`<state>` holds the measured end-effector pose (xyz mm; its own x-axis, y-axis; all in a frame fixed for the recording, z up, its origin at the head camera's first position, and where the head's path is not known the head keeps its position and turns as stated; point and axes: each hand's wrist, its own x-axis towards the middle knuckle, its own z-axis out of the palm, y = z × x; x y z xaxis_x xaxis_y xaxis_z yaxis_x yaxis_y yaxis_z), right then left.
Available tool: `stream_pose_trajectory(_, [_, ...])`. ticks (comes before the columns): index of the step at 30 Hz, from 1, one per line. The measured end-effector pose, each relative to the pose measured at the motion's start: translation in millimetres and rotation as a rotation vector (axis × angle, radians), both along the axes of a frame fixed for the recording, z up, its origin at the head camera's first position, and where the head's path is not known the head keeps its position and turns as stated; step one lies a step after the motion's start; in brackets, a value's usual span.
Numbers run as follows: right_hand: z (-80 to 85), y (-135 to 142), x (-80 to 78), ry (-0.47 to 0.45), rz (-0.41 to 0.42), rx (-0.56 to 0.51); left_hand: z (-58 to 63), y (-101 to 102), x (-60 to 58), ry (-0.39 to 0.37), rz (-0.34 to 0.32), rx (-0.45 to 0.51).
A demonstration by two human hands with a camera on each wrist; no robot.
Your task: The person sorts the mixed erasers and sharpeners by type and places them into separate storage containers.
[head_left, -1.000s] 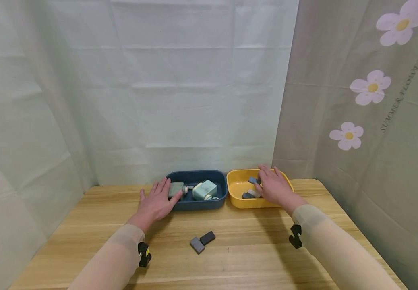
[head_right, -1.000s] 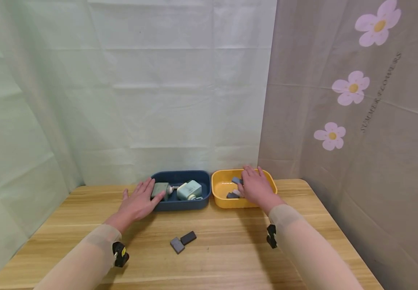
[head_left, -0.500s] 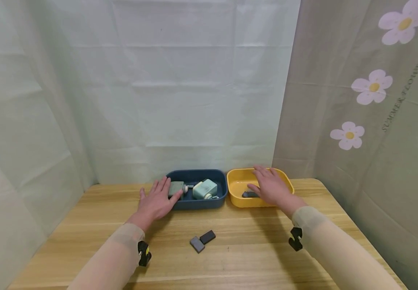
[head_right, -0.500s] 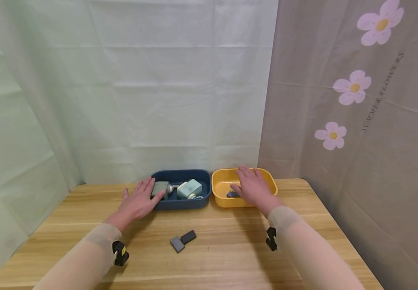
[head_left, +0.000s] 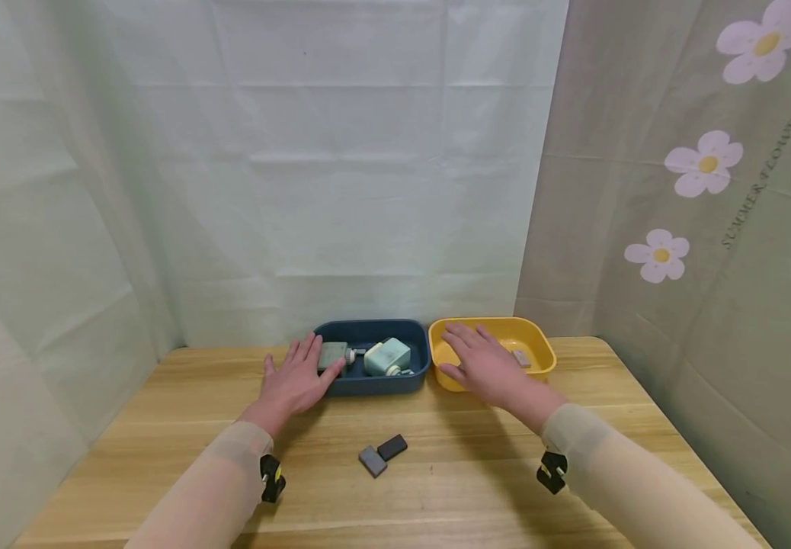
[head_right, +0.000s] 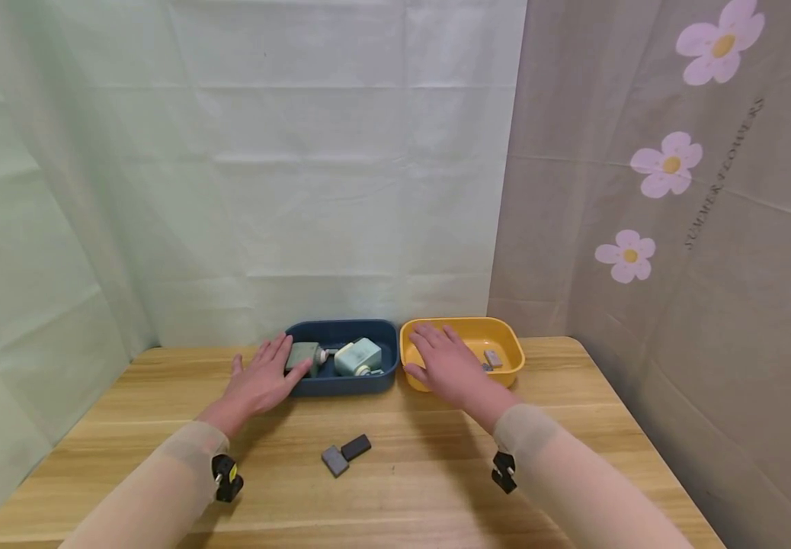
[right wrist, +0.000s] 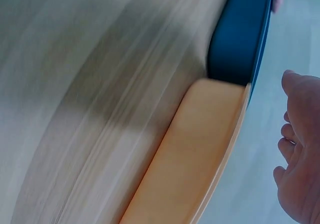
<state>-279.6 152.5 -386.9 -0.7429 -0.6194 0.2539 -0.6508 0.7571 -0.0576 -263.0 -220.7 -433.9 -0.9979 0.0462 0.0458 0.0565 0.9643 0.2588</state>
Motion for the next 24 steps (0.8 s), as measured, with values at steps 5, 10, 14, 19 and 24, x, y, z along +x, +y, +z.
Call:
stream_pose_trajectory(5, [0.2,-11.4,12.6,-0.003,0.055,0.018,0.4,-0.1,0.2,-0.002,-0.003,0.003])
stream_pose_trajectory(10, [-0.3,-20.3,23.0,-0.002,0.086,0.031,0.4,-0.1,0.2,-0.004,-0.003,0.003])
stream_pose_trajectory(14, [-3.2,-25.2,29.8,0.000,0.119,0.022,0.1,-0.2,0.2,-0.004,-0.005,0.000])
stream_pose_trajectory(19, [-9.7,-29.5,36.4,0.014,0.168,0.036,-0.4,-0.4,0.0,-0.003,-0.006,0.001])
stream_pose_trajectory(24, [-14.3,-33.9,39.4,0.000,0.197,0.051,-0.8,-0.6,-0.6,-0.002,-0.003,0.003])
